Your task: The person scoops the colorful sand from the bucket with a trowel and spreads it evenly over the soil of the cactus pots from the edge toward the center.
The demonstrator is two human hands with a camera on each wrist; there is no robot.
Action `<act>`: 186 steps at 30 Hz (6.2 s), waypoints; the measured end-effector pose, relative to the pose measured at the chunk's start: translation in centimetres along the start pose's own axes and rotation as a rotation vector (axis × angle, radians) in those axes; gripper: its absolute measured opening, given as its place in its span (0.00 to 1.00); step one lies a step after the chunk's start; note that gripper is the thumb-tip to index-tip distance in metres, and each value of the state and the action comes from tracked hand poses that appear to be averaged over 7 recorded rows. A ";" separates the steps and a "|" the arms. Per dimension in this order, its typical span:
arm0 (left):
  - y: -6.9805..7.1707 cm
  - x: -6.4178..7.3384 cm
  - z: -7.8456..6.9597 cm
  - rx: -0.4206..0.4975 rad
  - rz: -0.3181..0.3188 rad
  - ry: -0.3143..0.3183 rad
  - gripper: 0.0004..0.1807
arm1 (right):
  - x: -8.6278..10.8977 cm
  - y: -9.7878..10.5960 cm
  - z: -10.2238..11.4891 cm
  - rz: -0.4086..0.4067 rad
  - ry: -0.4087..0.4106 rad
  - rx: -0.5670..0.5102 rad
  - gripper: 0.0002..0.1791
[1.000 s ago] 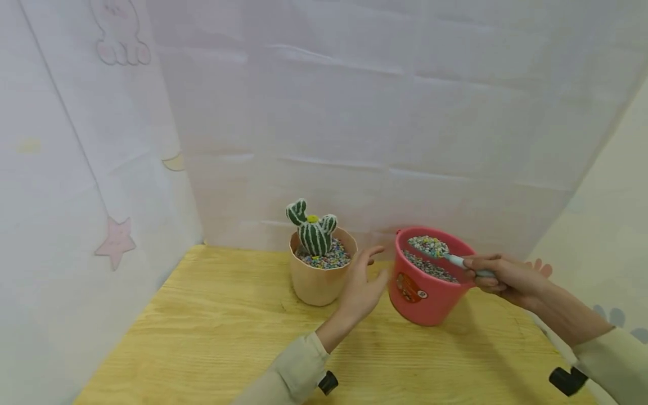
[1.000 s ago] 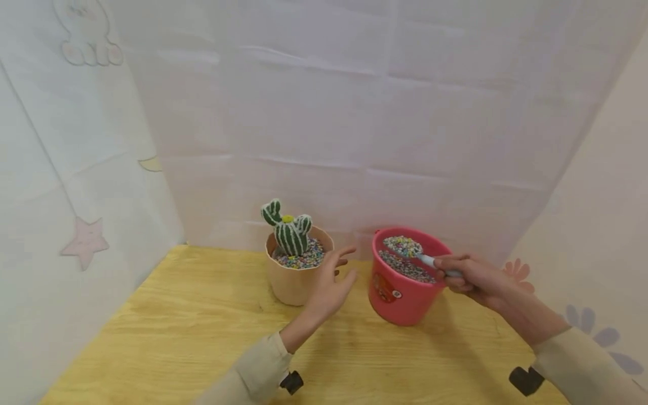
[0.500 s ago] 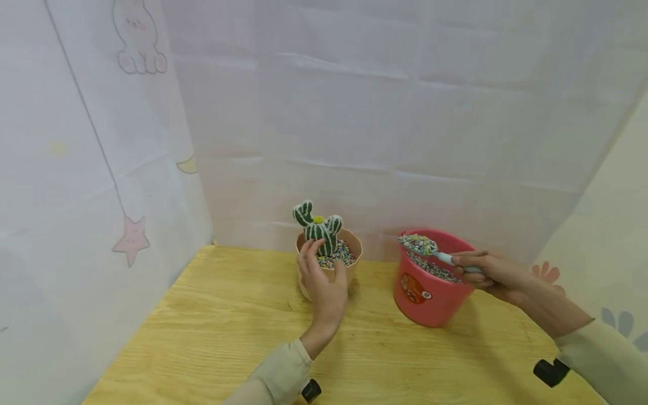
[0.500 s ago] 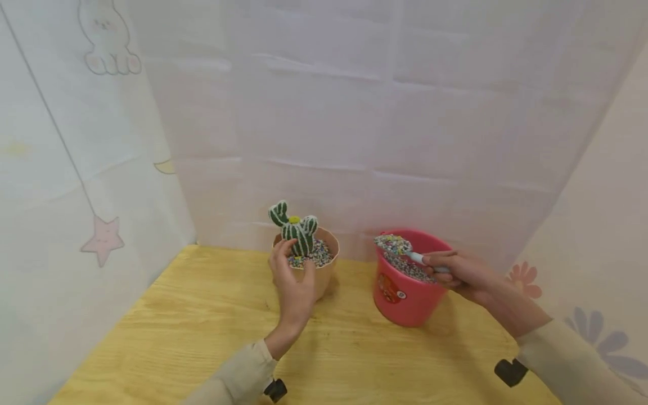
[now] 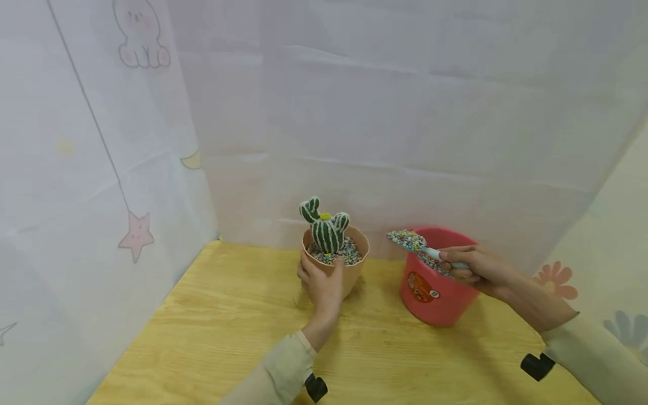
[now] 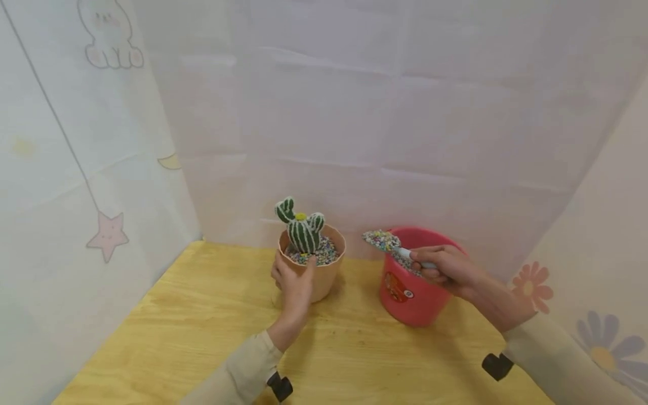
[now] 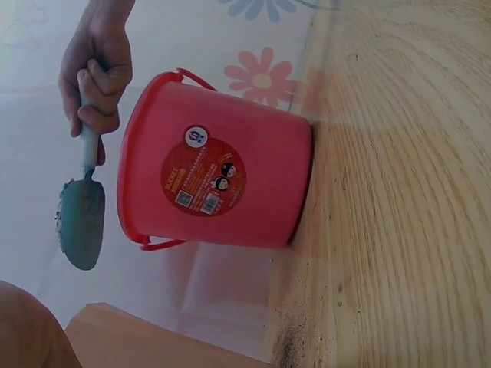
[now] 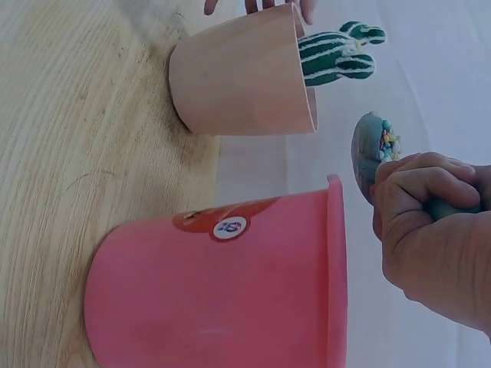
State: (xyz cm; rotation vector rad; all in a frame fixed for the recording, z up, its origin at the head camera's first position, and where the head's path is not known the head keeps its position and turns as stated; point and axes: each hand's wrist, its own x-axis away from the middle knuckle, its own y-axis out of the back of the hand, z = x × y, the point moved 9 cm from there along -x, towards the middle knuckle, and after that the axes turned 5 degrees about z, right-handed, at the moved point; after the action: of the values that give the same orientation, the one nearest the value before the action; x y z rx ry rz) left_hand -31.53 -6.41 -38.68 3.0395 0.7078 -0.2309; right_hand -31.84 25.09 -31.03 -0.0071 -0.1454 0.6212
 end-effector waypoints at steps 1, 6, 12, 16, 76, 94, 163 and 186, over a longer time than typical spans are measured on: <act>-0.1 0.0 -0.1 0.010 0.006 -0.006 0.53 | -0.1 -0.1 0.1 -0.006 -0.002 -0.006 0.15; -0.5 -0.5 -0.3 0.059 0.052 0.010 0.51 | -0.6 -0.5 0.3 -0.024 -0.011 -0.001 0.17; -1.1 -1.7 0.5 0.226 0.226 0.103 0.50 | -1.0 -1.0 0.2 -0.030 -0.015 -0.008 0.17; -0.8 -2.2 0.6 0.307 0.310 0.128 0.48 | -1.1 -1.3 0.1 -0.020 -0.009 -0.006 0.16; 3.2 -9.1 2.6 0.162 0.656 0.122 0.17 | -0.3 -6.5 -0.4 0.146 -0.130 0.147 0.16; 3.2 -8.3 0.7 0.100 0.693 0.117 0.20 | -0.5 -6.8 -0.3 0.170 -0.116 0.102 0.12; 0.4 -8.0 0.3 0.103 0.674 0.103 0.19 | -1.3 -11.0 8.4 -0.102 0.082 1.193 0.17; 6.6 -10.6 -2.3 -0.093 0.613 -0.031 0.21 | 5.6 -4.8 6.4 -0.407 0.215 1.307 0.23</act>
State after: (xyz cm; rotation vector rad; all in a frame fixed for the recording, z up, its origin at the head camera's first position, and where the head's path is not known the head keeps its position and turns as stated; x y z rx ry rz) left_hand -37.74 -16.87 -35.01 2.9734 -0.2231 -0.2193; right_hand -25.45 24.19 -23.67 1.1866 0.4778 0.2134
